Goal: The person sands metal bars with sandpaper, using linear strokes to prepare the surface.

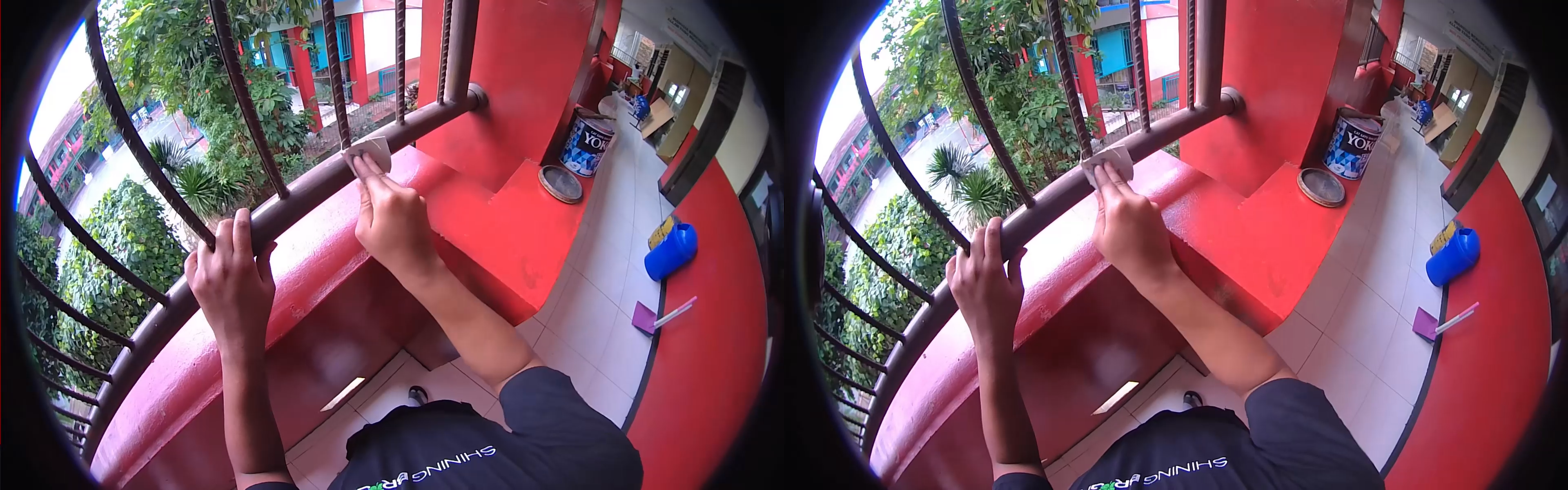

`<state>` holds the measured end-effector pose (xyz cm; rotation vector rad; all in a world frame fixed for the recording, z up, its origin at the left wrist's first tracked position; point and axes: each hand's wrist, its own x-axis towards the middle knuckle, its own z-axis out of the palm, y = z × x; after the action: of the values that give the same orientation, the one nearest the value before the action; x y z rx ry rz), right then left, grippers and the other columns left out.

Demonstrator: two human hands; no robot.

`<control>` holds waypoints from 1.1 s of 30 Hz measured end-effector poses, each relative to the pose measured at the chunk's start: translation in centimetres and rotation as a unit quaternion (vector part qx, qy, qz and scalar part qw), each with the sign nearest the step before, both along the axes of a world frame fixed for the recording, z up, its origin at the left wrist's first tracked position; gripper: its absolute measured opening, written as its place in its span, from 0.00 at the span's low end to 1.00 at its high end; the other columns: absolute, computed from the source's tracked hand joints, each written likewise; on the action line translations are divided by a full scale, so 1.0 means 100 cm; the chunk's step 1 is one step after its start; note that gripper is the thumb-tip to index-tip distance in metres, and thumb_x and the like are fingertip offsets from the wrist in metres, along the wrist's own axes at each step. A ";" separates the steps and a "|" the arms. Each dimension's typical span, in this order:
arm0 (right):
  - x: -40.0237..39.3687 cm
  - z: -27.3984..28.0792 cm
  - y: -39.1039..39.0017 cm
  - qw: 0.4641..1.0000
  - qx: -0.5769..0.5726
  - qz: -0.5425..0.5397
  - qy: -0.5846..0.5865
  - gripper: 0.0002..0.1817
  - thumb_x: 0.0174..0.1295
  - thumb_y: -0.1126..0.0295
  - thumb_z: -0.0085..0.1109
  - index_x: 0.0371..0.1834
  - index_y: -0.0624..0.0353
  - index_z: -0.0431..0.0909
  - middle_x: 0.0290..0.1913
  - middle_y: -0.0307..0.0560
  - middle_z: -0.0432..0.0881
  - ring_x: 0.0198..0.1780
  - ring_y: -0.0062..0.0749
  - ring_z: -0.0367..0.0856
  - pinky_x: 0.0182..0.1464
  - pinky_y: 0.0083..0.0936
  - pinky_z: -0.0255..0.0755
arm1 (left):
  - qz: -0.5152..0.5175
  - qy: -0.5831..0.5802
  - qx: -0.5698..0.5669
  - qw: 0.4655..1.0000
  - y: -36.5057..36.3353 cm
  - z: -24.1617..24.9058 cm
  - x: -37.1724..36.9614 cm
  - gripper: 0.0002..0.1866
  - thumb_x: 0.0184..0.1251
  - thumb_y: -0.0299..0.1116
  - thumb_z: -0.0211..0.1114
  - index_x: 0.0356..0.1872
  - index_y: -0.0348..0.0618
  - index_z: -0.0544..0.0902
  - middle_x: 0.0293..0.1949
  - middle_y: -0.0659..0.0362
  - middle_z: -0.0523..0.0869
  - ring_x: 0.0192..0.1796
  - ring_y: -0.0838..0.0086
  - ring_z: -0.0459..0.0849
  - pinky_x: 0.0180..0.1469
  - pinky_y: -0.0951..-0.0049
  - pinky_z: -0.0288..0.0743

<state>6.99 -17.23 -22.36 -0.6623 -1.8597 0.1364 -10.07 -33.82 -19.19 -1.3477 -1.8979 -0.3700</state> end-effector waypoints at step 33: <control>0.034 0.036 0.182 0.800 -0.391 -0.113 0.441 0.24 0.73 0.68 0.44 0.49 0.84 0.82 0.50 0.82 0.85 0.57 0.67 0.87 0.63 0.53 0.79 | 0.001 -0.011 0.020 1.000 0.007 0.001 0.008 0.29 0.67 0.42 0.73 0.68 0.48 0.78 0.57 0.54 0.85 0.52 0.55 0.85 0.61 0.52 0.73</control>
<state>10.40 0.99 -18.73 -1.1250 -0.7440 0.9285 -9.24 -33.09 -19.10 -1.3203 -1.8987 -0.4214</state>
